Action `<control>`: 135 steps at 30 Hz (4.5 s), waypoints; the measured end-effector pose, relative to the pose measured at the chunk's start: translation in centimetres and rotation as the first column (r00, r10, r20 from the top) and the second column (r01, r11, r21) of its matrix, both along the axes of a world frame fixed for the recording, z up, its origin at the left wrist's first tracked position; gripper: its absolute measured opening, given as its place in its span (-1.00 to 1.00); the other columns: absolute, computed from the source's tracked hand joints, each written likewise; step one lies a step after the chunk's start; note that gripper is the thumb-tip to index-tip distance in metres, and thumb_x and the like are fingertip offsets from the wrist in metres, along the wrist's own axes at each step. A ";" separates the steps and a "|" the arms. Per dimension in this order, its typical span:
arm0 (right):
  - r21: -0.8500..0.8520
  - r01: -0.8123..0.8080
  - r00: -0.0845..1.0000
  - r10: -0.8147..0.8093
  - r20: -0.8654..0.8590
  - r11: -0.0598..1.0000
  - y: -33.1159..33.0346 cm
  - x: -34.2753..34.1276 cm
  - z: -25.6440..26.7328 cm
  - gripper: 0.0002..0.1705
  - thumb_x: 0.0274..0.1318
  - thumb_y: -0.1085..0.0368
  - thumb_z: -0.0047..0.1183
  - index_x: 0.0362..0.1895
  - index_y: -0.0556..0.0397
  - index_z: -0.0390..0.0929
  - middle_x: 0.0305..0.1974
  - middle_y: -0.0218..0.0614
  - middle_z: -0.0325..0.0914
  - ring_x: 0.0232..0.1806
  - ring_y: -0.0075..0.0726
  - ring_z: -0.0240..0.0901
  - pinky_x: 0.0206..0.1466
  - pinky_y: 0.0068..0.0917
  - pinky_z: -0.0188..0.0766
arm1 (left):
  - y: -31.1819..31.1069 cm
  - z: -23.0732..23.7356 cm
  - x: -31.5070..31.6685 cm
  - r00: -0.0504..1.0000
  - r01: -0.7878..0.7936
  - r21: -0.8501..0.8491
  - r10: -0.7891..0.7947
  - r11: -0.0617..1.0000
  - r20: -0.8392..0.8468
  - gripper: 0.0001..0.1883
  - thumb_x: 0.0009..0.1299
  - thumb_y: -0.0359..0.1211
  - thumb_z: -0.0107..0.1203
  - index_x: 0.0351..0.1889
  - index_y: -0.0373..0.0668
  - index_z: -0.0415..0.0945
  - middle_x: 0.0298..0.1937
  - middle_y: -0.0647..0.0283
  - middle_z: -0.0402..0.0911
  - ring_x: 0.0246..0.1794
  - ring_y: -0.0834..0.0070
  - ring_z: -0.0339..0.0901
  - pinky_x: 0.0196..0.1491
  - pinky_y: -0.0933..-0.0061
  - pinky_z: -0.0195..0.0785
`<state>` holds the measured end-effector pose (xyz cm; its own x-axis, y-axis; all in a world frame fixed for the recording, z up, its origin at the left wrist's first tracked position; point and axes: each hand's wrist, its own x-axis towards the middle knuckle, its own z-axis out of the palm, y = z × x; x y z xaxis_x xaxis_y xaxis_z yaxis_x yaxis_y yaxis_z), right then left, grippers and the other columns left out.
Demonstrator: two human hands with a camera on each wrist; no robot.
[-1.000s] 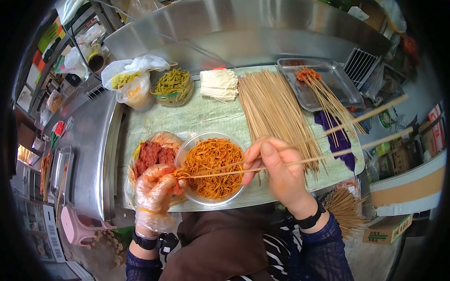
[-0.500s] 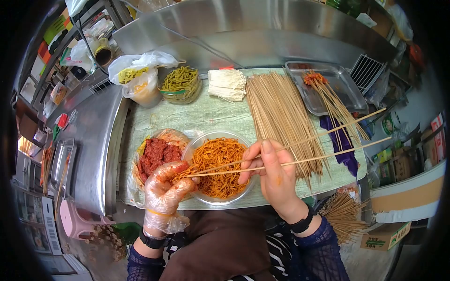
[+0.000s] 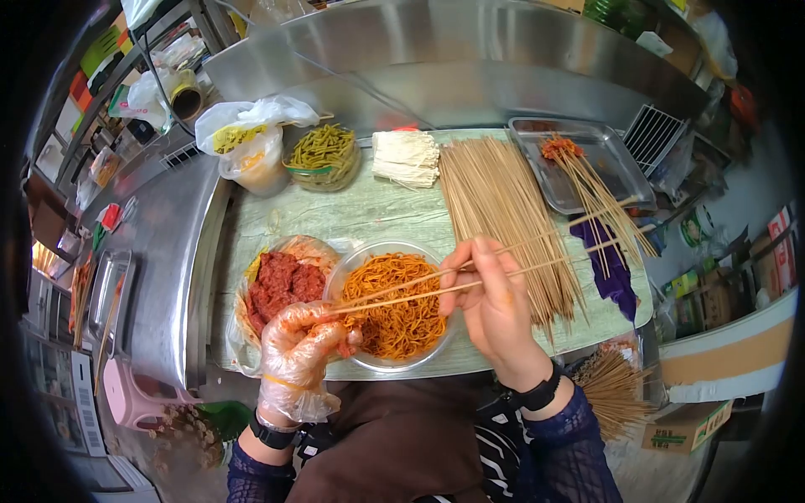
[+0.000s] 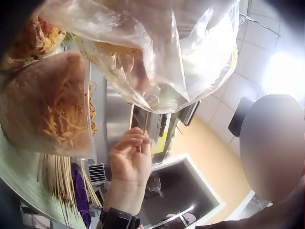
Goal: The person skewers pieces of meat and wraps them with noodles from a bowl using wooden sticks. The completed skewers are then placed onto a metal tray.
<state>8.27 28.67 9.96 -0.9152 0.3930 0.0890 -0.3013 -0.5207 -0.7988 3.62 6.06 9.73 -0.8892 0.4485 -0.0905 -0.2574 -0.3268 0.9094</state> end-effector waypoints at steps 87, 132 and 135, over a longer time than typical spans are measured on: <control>0.847 0.386 0.818 0.289 -0.498 0.367 -7.7 -1.3 0.6 -0.68 -0.16 0.41 0.25 -0.22 0.12 0.50 -0.27 -0.20 0.46 -0.40 -0.20 0.50 -0.39 -0.47 0.48 | 0.0 -2.6 -1.9 0.905 -0.421 0.354 0.415 0.835 0.098 -0.74 0.37 -0.43 0.09 0.00 -0.29 0.46 -0.10 0.18 0.56 -0.15 0.38 0.55 -0.08 0.37 0.50; 0.928 -0.360 0.783 -0.572 0.247 -0.092 19.1 -7.0 -9.1 -0.79 -0.11 0.33 0.28 -0.47 0.26 0.59 -0.56 -0.23 0.56 -0.61 -0.48 0.51 -0.49 -0.47 0.43 | -5.3 -10.5 -6.5 0.729 -0.601 0.003 0.549 0.800 -0.410 -0.70 0.45 -0.34 -0.03 0.10 -0.23 0.37 -0.25 0.22 0.55 -0.48 0.62 0.37 -0.43 0.65 0.30; 0.895 -0.391 0.731 -0.518 0.443 0.213 20.1 -7.0 -9.2 -0.78 -0.15 0.28 0.30 -0.52 0.20 0.60 -0.57 -0.18 0.58 -0.63 -0.40 0.52 -0.43 -0.41 0.43 | -5.1 -10.5 -6.3 0.723 -0.598 0.027 0.554 0.801 -0.413 -0.71 0.46 -0.34 -0.03 0.10 -0.22 0.38 -0.24 0.23 0.55 -0.48 0.62 0.37 -0.42 0.65 0.31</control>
<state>1.31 48.78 0.74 -0.8728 0.4845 -0.0580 0.4296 0.7066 -0.5622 -2.69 0.94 -0.76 -0.9424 -0.1541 0.2969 0.3238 -0.1979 0.9252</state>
